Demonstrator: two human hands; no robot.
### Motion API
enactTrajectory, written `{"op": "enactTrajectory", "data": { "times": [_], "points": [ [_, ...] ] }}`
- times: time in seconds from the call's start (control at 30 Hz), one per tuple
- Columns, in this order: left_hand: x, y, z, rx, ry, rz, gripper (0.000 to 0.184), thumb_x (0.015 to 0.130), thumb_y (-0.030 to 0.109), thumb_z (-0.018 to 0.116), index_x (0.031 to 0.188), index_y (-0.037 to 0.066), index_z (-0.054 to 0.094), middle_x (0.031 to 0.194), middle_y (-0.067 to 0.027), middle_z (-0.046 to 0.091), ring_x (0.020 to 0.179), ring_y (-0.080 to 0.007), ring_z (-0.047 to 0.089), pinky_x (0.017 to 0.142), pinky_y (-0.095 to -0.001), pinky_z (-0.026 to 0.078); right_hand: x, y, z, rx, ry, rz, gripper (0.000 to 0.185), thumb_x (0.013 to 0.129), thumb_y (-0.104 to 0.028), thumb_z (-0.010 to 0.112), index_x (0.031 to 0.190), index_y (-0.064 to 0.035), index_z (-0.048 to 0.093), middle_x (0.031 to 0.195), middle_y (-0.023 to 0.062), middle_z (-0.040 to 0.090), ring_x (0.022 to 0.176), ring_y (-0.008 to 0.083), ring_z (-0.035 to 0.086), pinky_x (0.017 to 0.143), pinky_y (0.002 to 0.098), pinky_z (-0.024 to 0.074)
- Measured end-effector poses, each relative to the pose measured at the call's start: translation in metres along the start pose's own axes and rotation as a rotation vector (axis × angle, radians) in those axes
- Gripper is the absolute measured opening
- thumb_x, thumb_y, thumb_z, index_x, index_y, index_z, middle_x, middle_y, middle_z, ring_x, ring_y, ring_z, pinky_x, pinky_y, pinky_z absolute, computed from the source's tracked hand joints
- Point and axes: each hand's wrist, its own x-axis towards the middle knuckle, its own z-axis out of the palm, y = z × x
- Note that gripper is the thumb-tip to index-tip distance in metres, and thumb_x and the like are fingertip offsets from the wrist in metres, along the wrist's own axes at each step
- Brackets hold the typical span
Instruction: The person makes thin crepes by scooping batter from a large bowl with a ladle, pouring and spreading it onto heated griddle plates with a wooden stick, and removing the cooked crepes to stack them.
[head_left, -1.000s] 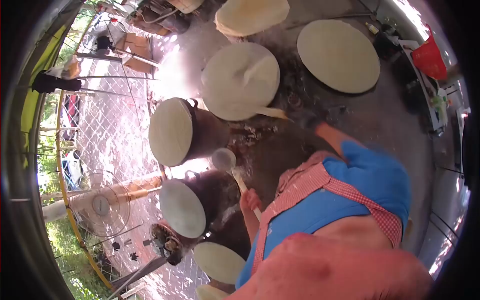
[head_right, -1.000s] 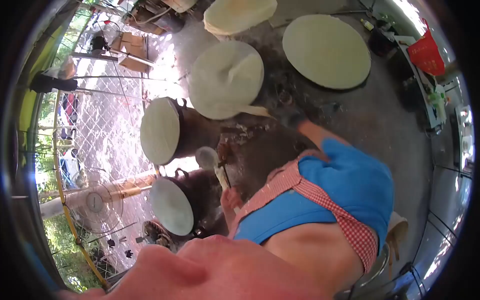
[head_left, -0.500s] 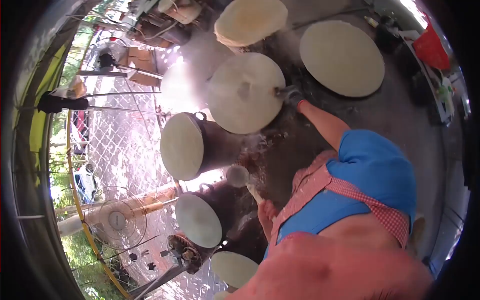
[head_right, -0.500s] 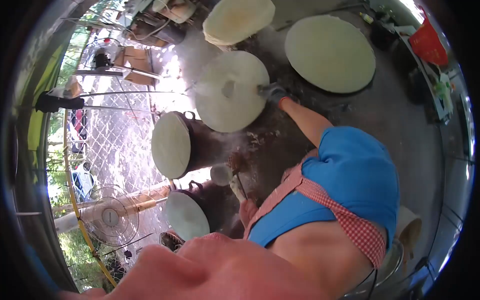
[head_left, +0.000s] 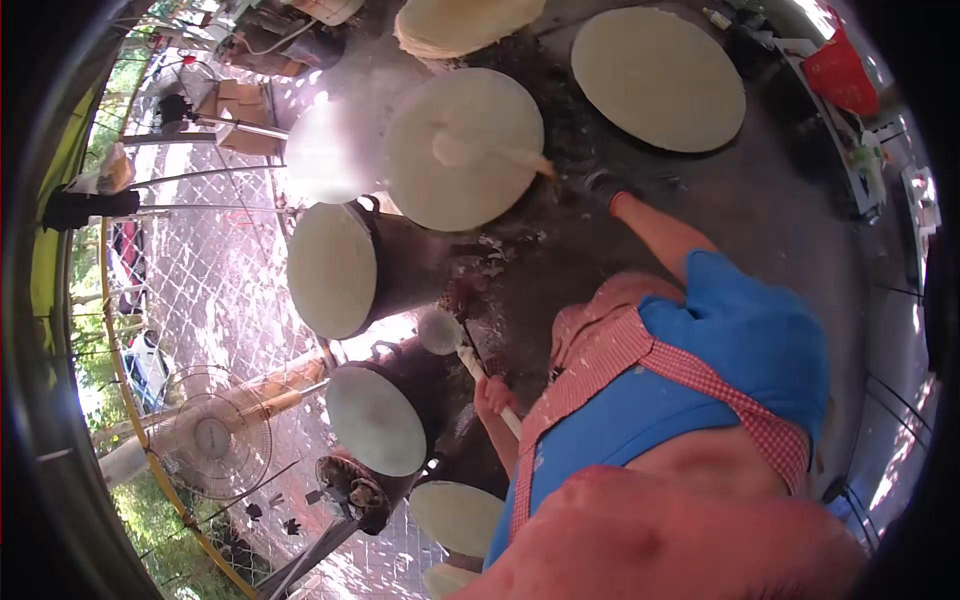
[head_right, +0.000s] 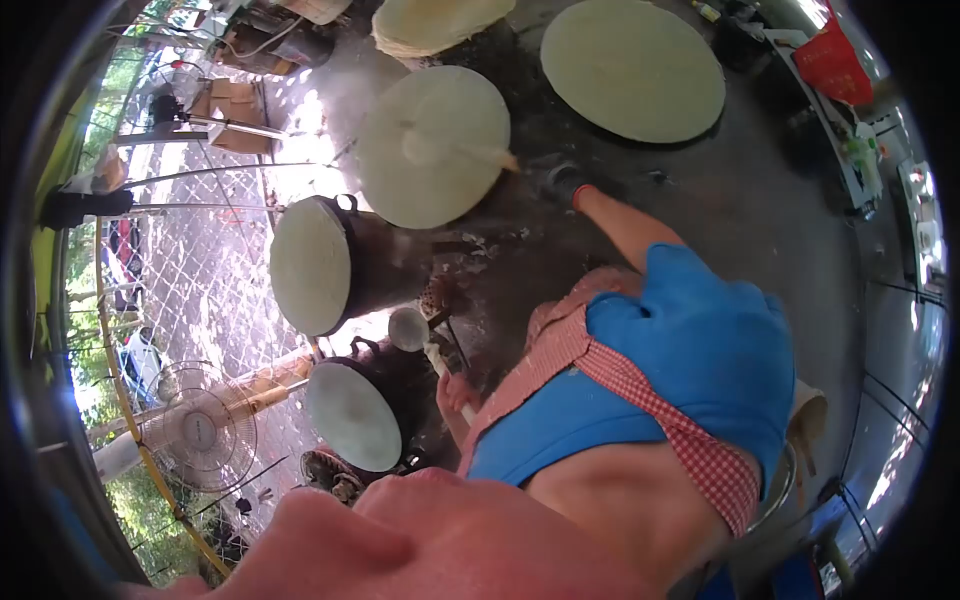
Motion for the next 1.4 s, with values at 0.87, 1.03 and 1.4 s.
{"op": "enactTrajectory", "data": {
  "times": [0.87, 1.03, 1.4],
  "points": [
    [0.264, -0.006, 0.124, 0.888, 0.432, 0.565, 0.029, 0.076, 0.003, 0.045, 0.096, 0.017, 0.03, 0.057, -0.0012, 0.032, 0.038, -0.0101, 0.031, 0.032, -0.0249, 0.03, -0.041, -0.027, -0.056, -0.138, 0.048, -0.249, 0.029, 0.081, -0.029, 0.047, 0.106, -0.0173, 0.056, 0.086, 0.0123, 0.06, 0.075, 0.0307, 0.057, 0.066, 0.0409, 0.0438],
    [0.218, 0.013, 0.113, 0.246, 0.101, -0.041, 0.015, 0.082, 0.017, 0.05, 0.08, 0.014, 0.035, 0.045, 0.0033, 0.024, 0.033, -0.0081, 0.026, 0.028, -0.0218, 0.022, -0.075, -0.044, -0.028, -0.24, -0.124, -0.123, 0.027, 0.079, -0.022, 0.052, 0.103, -0.0111, 0.058, 0.083, 0.016, 0.059, 0.077, 0.032, 0.056, 0.068, 0.04, 0.0432],
    [0.049, -0.024, 0.074, -0.252, -0.092, 0.074, 0.013, 0.087, 0.027, 0.045, 0.08, 0.016, 0.044, 0.053, 0.0022, 0.028, 0.035, -0.0047, 0.025, 0.025, -0.0175, 0.022, -0.058, -0.13, -0.033, 0.322, -0.186, -0.442, 0.037, 0.076, -0.019, 0.056, 0.111, -0.0085, 0.053, 0.096, 0.0172, 0.058, 0.084, 0.0315, 0.057, 0.07, 0.0358, 0.0449]
  ]
}}
